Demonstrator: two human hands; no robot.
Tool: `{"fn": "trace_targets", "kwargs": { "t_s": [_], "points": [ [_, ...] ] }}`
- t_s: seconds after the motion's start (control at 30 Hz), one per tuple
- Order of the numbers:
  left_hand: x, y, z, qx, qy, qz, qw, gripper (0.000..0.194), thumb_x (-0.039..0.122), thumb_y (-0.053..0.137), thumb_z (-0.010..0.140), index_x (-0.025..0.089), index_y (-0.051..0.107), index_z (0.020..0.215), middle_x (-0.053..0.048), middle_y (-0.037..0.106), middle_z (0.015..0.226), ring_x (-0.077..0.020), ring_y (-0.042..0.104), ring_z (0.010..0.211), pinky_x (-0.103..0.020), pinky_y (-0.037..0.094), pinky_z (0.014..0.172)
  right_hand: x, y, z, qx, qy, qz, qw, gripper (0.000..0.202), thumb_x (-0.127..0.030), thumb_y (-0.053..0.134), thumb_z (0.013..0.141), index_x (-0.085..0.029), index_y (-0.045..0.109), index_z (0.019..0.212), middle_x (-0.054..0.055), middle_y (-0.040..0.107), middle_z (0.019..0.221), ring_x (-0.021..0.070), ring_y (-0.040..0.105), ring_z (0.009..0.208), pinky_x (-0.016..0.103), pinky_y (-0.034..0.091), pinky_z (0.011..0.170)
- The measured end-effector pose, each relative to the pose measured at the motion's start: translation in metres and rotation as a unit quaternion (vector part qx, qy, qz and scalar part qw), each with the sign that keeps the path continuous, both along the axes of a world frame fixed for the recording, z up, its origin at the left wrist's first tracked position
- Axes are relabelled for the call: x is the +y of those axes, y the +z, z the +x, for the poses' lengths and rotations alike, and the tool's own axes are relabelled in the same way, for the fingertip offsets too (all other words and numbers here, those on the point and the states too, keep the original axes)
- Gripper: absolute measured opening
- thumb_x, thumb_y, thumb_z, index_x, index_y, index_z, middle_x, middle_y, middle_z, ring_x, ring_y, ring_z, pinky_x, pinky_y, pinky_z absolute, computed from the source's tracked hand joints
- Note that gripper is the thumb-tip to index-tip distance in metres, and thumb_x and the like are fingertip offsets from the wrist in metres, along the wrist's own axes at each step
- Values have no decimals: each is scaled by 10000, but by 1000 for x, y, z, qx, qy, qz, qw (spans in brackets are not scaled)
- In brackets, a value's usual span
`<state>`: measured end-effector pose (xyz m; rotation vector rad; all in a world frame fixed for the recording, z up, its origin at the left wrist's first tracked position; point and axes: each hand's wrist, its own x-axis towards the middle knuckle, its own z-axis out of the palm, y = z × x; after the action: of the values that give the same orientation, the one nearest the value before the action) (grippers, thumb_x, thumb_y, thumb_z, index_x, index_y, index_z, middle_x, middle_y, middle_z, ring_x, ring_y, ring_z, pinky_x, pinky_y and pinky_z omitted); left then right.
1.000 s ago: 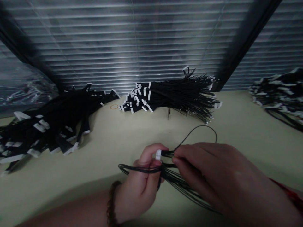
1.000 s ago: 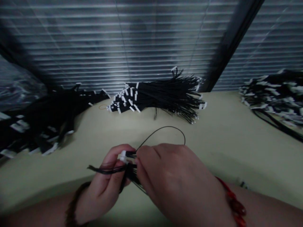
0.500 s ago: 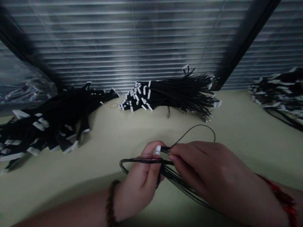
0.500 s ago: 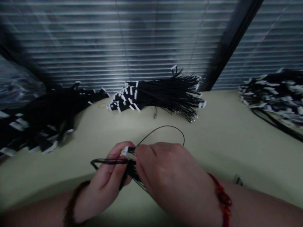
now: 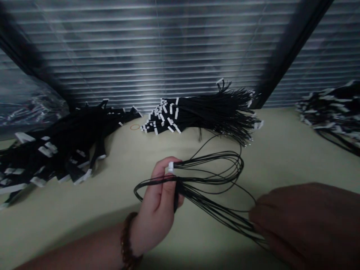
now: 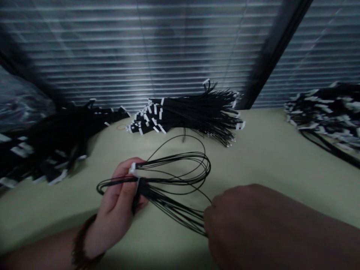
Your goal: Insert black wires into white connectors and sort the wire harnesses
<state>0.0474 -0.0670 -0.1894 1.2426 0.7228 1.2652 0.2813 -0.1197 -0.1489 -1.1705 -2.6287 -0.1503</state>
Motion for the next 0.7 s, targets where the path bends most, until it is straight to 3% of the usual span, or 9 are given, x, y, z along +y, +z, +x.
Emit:
{"fn": "trace_targets", "kwargs": {
  "t_s": [0.07,0.17,0.3,0.43,0.57,0.7],
  "points": [
    [0,-1,0,-2,1,-1,1000,213,403,429,962,246,444,1106,84,336,563,-64,285,444,-137,282,403,6,-2,-12,-24,-30,-57,998,242,-80,445,754,-229,555,598,-4,544,496,124,414,342,308,210,400],
    [-1,-3,-1,-18,-28,-2,999,176,357,390,983,263,449,1120,85,326,573,-55,251,445,-124,259,404,22,8,-36,-33,-54,-117,991,226,-19,507,707,-200,574,591,-11,591,554,112,490,414,268,256,419],
    [-3,-7,-3,-18,-66,18,998,184,325,343,1001,286,451,1144,79,343,586,-54,269,465,-121,261,425,43,24,-56,47,-33,-201,978,228,-111,514,843,-185,615,653,-32,608,604,86,509,518,228,303,499],
    [-5,-8,-4,2,-75,38,996,198,302,328,1006,315,444,1166,78,341,585,-55,292,469,-120,269,433,50,22,-59,139,-23,-287,948,313,-230,469,920,-180,621,651,-53,563,558,56,436,498,212,282,507],
    [-5,-8,-4,2,-79,39,996,194,316,321,1006,312,437,1162,78,333,584,-57,291,465,-122,261,425,48,16,-63,187,-28,-297,936,250,-198,506,866,-186,641,656,-60,563,556,49,441,505,206,281,505],
    [-4,-8,-2,8,-59,22,998,168,339,362,995,289,429,1140,82,341,585,-53,310,462,-120,280,427,45,18,-68,203,-58,-218,953,203,-169,527,830,-183,634,658,-44,588,588,60,467,519,212,298,508]
  ]
}}
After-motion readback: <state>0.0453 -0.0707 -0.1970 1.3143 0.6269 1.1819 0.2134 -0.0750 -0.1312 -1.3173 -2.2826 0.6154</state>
